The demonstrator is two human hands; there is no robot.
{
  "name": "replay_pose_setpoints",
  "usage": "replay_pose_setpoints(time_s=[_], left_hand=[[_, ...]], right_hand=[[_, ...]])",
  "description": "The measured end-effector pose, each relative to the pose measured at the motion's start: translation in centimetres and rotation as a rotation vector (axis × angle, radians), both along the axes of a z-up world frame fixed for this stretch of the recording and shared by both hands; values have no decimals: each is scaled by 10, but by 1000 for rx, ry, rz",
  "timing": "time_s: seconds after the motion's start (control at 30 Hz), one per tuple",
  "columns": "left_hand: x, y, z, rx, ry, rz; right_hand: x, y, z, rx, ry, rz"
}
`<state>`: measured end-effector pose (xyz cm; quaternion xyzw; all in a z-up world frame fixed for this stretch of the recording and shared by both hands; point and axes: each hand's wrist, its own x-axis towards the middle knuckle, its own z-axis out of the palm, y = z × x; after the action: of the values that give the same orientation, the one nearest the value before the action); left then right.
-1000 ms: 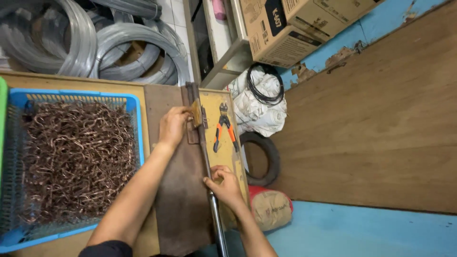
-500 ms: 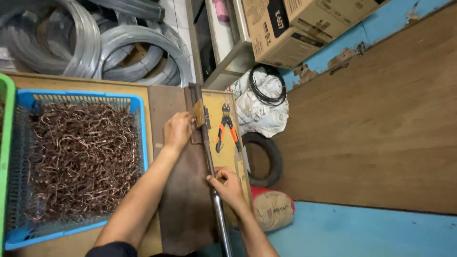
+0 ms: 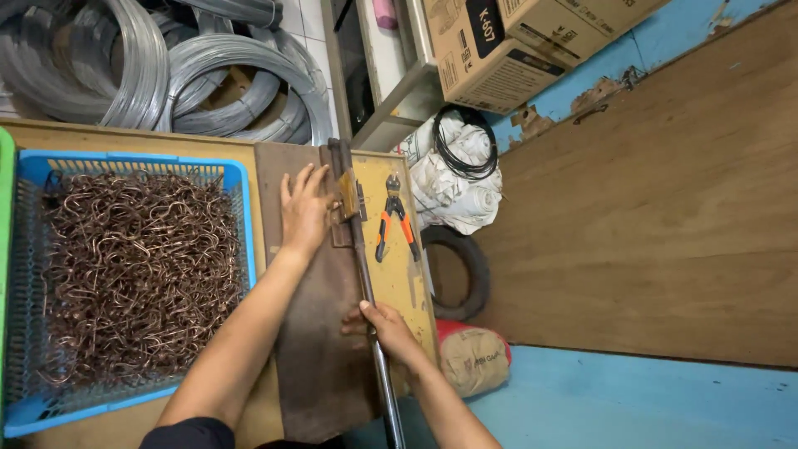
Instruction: Bending small metal wires into hooks using a manual jig and a lever tool on a workbench.
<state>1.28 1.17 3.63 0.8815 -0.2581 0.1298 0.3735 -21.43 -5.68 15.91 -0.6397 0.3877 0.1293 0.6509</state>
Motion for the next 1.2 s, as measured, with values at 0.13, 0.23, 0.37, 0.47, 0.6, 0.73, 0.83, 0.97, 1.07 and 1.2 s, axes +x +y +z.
replay_pose_setpoints(time_s=[0.13,0.23,0.37,0.47,0.6,0.73,0.83,0.97,1.07,1.2], left_hand=[[-1,1,-1,10,0,-15],[4,-1,-9,4,-31,-24],[1,3,8,14,18,-27],[2,4,7,8,29,-25],[5,3,5,16,-43,-31],[3,4,11,22,-38,-45],[6,5,22,60,-48,-59],[-1,4,32,114,-48,-86],[-4,5,44,136,-57,-81],[-4,5,59,200,50,-81]], right_hand=[[2,-18,-19,163,53,15],[8,-21,-29,216,158,45],[20,-13,-28,157,263,55],[23,-14,-41,60,284,8],[31,-7,-28,-49,340,4],[32,-1,-24,-89,341,-28],[35,-4,-36,-127,311,-30],[30,-1,-42,-166,323,-62],[31,-4,-50,-177,337,-72],[35,1,-39,-192,331,-65]])
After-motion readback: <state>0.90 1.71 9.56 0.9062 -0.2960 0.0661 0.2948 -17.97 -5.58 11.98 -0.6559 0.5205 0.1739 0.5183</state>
